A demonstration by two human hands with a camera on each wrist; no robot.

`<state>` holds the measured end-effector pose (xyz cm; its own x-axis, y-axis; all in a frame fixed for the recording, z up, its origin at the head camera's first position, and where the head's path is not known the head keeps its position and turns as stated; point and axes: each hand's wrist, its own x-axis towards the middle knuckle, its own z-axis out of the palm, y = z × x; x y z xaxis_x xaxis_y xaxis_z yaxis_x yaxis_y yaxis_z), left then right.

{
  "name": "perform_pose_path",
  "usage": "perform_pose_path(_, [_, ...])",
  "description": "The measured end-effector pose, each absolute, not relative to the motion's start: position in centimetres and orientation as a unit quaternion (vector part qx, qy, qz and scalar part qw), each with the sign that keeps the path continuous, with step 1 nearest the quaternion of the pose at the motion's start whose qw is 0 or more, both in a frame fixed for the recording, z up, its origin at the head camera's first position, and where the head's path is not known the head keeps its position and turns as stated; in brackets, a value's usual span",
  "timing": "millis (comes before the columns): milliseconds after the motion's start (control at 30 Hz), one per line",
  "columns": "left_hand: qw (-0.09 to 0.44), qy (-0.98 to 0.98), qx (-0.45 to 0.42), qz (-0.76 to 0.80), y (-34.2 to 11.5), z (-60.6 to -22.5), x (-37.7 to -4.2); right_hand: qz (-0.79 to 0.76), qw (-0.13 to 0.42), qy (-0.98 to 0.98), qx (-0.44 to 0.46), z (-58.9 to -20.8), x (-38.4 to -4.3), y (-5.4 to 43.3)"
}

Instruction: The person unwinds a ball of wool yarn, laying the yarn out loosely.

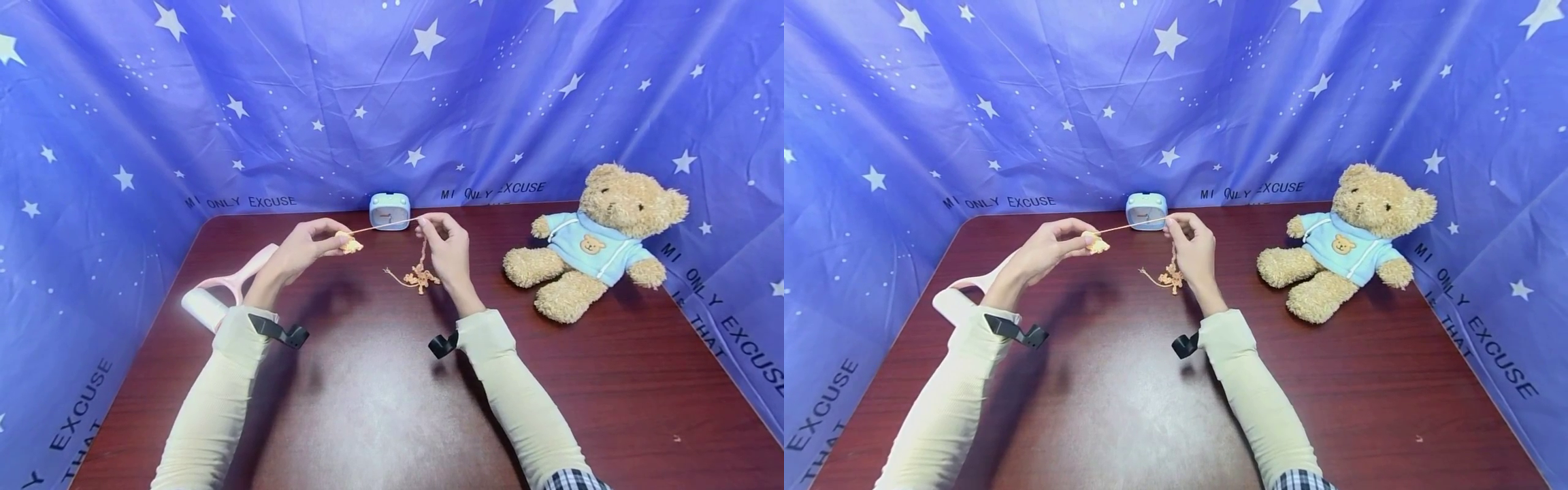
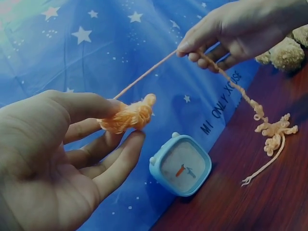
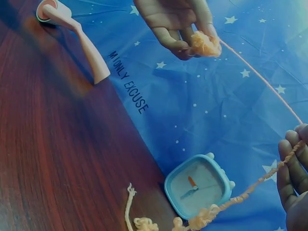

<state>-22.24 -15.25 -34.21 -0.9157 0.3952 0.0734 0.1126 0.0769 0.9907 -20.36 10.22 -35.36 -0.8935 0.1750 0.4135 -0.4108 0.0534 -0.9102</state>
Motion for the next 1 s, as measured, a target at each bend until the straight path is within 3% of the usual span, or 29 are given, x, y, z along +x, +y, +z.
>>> perform_pose_path(567, [0.085, 0.689, 0.149, 0.704, -16.3, -34.3, -22.4, 0.699, 0.261, -0.664, 0.046, -36.5, -20.8, 14.5])
perform_pose_path(1000, [0.107, 0.620, 0.168, 0.758, -16.2, -34.1, -22.2, 0.716, 0.271, -0.642, 0.040, -37.1, -21.0, 15.8])
